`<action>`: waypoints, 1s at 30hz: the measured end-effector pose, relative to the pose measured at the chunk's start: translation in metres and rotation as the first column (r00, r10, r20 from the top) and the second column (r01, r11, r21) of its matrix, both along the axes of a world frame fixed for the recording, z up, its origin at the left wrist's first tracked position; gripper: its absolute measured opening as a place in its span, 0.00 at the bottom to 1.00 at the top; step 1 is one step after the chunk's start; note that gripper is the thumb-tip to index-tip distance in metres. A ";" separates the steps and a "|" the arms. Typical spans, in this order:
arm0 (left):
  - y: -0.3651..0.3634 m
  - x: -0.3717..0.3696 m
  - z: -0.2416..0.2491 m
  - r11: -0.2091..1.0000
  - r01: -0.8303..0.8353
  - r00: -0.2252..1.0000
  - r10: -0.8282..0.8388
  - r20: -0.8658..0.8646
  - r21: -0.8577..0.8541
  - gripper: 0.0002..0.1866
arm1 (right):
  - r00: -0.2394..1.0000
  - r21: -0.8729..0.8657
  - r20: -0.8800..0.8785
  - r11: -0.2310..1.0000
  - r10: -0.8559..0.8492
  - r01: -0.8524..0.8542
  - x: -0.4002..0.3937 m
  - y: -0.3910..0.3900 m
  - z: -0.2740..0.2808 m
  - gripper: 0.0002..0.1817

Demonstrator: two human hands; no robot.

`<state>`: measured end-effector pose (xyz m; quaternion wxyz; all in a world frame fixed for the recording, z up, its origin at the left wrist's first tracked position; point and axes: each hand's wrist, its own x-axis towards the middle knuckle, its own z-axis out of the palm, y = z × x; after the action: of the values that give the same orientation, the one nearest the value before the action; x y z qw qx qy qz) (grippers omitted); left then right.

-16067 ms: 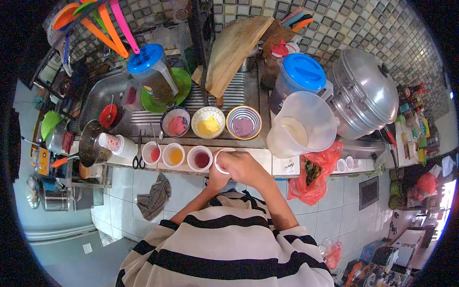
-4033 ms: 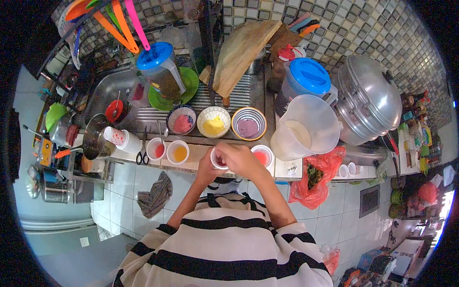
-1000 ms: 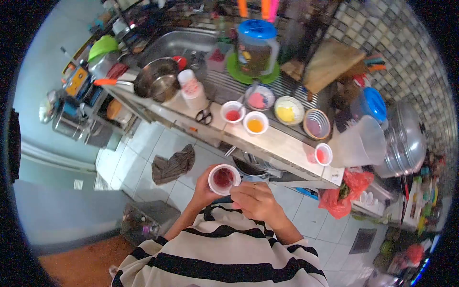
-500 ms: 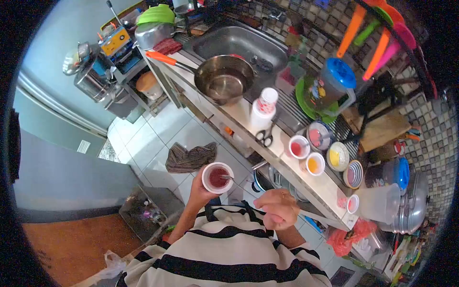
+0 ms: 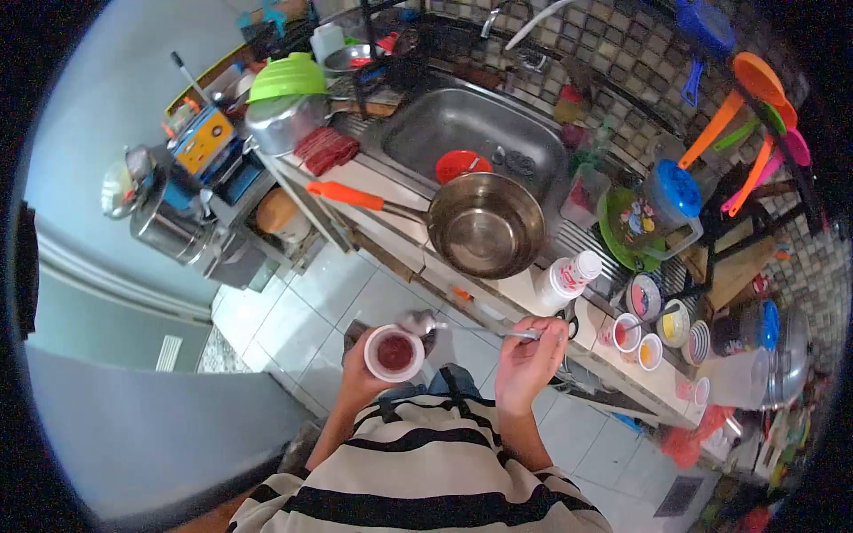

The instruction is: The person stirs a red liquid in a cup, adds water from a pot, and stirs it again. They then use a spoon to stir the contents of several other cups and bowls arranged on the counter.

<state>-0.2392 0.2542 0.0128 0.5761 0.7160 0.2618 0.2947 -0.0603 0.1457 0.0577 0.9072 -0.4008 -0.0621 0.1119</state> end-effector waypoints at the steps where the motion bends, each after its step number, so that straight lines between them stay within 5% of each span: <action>1: 0.010 0.000 -0.003 0.999 0.008 1.000 -0.007 0.019 -0.046 0.32 | 0.989 0.022 -0.097 0.993 -0.113 0.116 0.003 0.007 -0.002 0.12; 6: 0.048 0.013 0.000 0.997 0.077 0.997 -0.077 0.013 0.020 0.32 | 0.963 -0.062 0.173 0.973 -0.208 0.221 0.038 0.026 -0.042 0.07; 9: 0.062 0.026 0.000 0.992 0.127 0.991 -0.126 0.038 -0.016 0.31 | 0.909 -0.256 0.373 0.921 -0.185 0.293 0.060 0.045 -0.060 0.07; 18: 0.073 0.058 -0.001 0.997 0.040 0.999 -0.041 -0.004 -0.063 0.31 | 0.983 -0.379 0.181 0.920 -0.037 0.104 0.084 0.055 -0.068 0.07; 21: 0.076 0.067 -0.007 0.995 0.057 0.998 -0.059 -0.011 -0.084 0.31 | 0.997 -0.260 0.061 0.964 -0.040 0.055 0.087 0.054 -0.066 0.08; 30: 0.080 0.094 -0.016 0.985 0.118 0.989 -0.127 -0.072 -0.123 0.31 | 0.997 -0.148 0.075 0.989 0.016 -0.005 0.079 0.045 -0.022 0.10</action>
<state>-0.1450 0.3340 -0.0030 0.6238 0.7065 0.2568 0.2140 0.0188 0.1905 0.0361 0.8715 -0.4703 -0.0901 0.1055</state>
